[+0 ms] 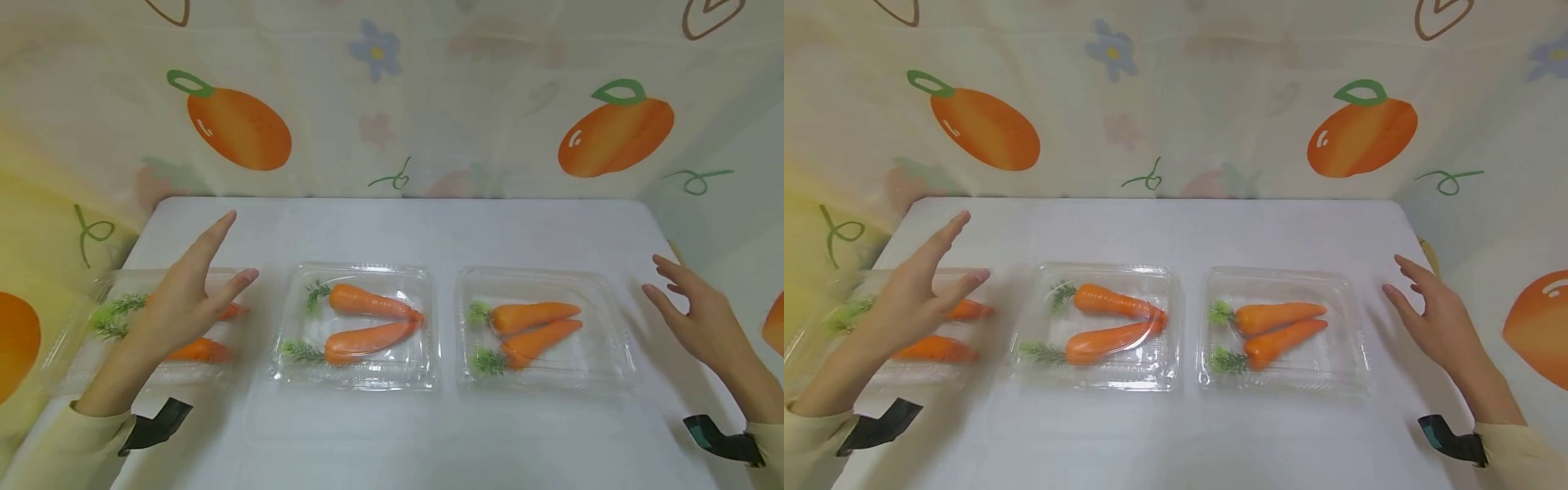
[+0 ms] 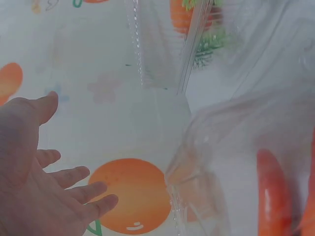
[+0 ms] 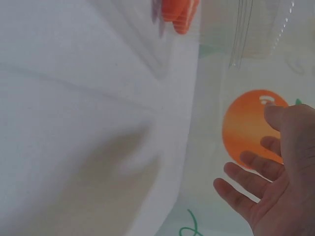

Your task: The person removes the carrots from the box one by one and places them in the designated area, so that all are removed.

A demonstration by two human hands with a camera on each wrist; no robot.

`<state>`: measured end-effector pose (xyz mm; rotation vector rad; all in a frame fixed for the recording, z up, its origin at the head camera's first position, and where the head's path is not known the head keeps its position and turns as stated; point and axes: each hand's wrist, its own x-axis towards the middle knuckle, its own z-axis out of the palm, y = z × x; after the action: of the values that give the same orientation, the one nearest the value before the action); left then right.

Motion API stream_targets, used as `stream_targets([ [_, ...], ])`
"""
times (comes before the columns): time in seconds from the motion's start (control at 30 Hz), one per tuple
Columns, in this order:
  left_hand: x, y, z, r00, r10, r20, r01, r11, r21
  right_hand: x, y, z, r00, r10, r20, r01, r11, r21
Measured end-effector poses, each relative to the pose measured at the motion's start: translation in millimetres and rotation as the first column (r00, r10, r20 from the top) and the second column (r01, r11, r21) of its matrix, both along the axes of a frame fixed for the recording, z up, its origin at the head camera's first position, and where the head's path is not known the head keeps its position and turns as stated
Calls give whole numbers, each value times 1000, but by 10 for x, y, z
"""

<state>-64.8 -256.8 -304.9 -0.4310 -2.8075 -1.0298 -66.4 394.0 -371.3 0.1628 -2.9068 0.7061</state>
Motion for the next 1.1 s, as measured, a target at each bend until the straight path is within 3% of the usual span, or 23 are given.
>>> stream_targets([
  [0.3, 51, 145, -78, 998, -34, -56, 37, 998, 57, 167, -53, -1, 1000, -3, -20, 3, 1000, -5],
  [0.6, 156, 348, -142, 996, 19, -90, -12, 998, 68, 202, -163, 12, 997, 42, -58, -45, 998, -47],
  [0.77, 194, 520, -176, 997, 22, -72, -16, 996, 89, 260, -197, -23, 997, 79, -20, -81, 988, -134],
  [0.97, 199, 689, -236, 997, -22, -80, 33, 991, 130, 299, -252, -33, 986, 167, -12, -166, 965, -205],
  [1.1, 197, 771, -236, 997, -49, -66, 59, 987, 148, 317, -288, -25, 983, 181, -17, -181, 960, -216],
])
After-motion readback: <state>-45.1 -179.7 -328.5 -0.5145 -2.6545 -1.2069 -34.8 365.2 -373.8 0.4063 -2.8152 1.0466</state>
